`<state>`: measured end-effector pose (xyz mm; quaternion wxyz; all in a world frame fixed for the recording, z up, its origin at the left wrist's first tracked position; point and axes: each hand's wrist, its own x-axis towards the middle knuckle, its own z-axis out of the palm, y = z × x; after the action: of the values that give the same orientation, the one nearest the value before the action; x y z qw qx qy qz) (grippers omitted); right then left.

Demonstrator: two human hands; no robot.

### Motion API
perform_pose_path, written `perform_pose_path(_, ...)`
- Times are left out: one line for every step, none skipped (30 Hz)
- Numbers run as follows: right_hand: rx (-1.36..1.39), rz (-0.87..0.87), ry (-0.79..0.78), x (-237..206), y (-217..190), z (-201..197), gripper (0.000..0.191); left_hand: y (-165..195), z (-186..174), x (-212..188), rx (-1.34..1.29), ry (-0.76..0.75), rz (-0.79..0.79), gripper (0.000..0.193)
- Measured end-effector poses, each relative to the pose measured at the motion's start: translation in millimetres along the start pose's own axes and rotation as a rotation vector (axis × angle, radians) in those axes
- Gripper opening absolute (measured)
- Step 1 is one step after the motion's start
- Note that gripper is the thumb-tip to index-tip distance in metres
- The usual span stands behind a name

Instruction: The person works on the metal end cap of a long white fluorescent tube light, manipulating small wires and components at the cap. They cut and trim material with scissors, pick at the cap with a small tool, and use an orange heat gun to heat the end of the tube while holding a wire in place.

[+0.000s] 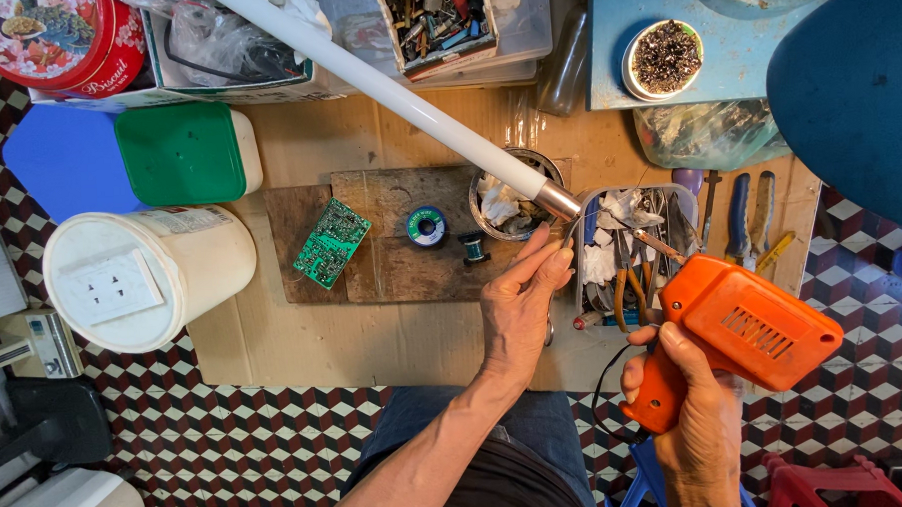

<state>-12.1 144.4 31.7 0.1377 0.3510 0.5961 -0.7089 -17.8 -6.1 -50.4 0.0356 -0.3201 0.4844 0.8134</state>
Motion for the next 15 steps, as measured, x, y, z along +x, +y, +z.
perform_pose_path(0.000, -0.009, -0.004, 0.2, 0.3, -0.3, 0.038, 0.4, -0.1, -0.2, 0.003, -0.002, 0.000, 0.041)
perform_pose_path(-0.004, -0.005, 0.000, 0.1, 0.5, -0.7, 0.038, 0.7, -0.4, -0.5, 0.006, -0.004, 0.000, 0.041)
perform_pose_path(-0.008, 0.000, 0.005, -0.1, 0.7, -0.9, 0.038, 1.0, -0.6, -0.8, 0.009, -0.006, 0.001, 0.041)
perform_pose_path(-0.012, 0.004, 0.009, -0.2, 0.8, -1.0, 0.038, 1.2, -0.7, -1.2, 0.009, -0.005, -0.001, 0.040)
perform_pose_path(-0.007, 0.006, 0.009, -0.3, 0.8, -1.0, 0.038, 1.2, -0.7, -1.7, 0.009, -0.003, -0.003, 0.040)
perform_pose_path(-0.002, 0.008, 0.010, -0.3, 0.8, -0.8, 0.038, 1.0, -0.8, -2.1, 0.009, -0.001, -0.005, 0.040)
perform_pose_path(0.003, 0.010, 0.010, -0.2, 0.6, -0.6, 0.038, 0.8, -0.9, -2.2, 0.014, 0.000, -0.003, 0.040)
perform_pose_path(0.002, 0.010, 0.012, -0.1, 0.4, -0.4, 0.038, 0.4, -0.9, -2.3, 0.019, 0.001, 0.000, 0.041)
perform_pose_path(0.001, 0.011, 0.014, 0.3, 0.0, 0.0, 0.038, 0.0, -1.0, -2.3, 0.024, 0.002, 0.002, 0.041)
perform_pose_path(0.001, 0.011, 0.016, 0.4, -0.2, 0.0, 0.038, -0.8, -0.9, -2.1, 0.009, 0.002, 0.004, 0.040)
perform_pose_path(0.000, 0.016, 0.015, 1.7, -0.8, 0.6, 0.038, -1.1, -0.1, 0.2, -0.005, 0.004, 0.006, 0.040)
perform_pose_path(0.000, 0.021, 0.016, 1.7, -0.9, 0.3, 0.038, -2.1, 0.0, 0.6, -0.020, 0.004, 0.008, 0.040)
perform_pose_path(-0.001, 0.026, 0.018, 2.3, -1.4, 0.5, 0.038, -2.3, -0.2, 1.3, -0.021, 0.002, 0.012, 0.040)
perform_pose_path(-0.001, 0.023, 0.012, 2.6, -1.6, 0.3, 0.038, -2.8, -0.3, 1.8, -0.023, 0.000, 0.016, 0.040)
perform_pose_path(0.000, 0.021, 0.006, 2.8, -1.7, 0.2, 0.038, -3.2, -0.4, 1.9, -0.025, -0.001, 0.021, 0.040)
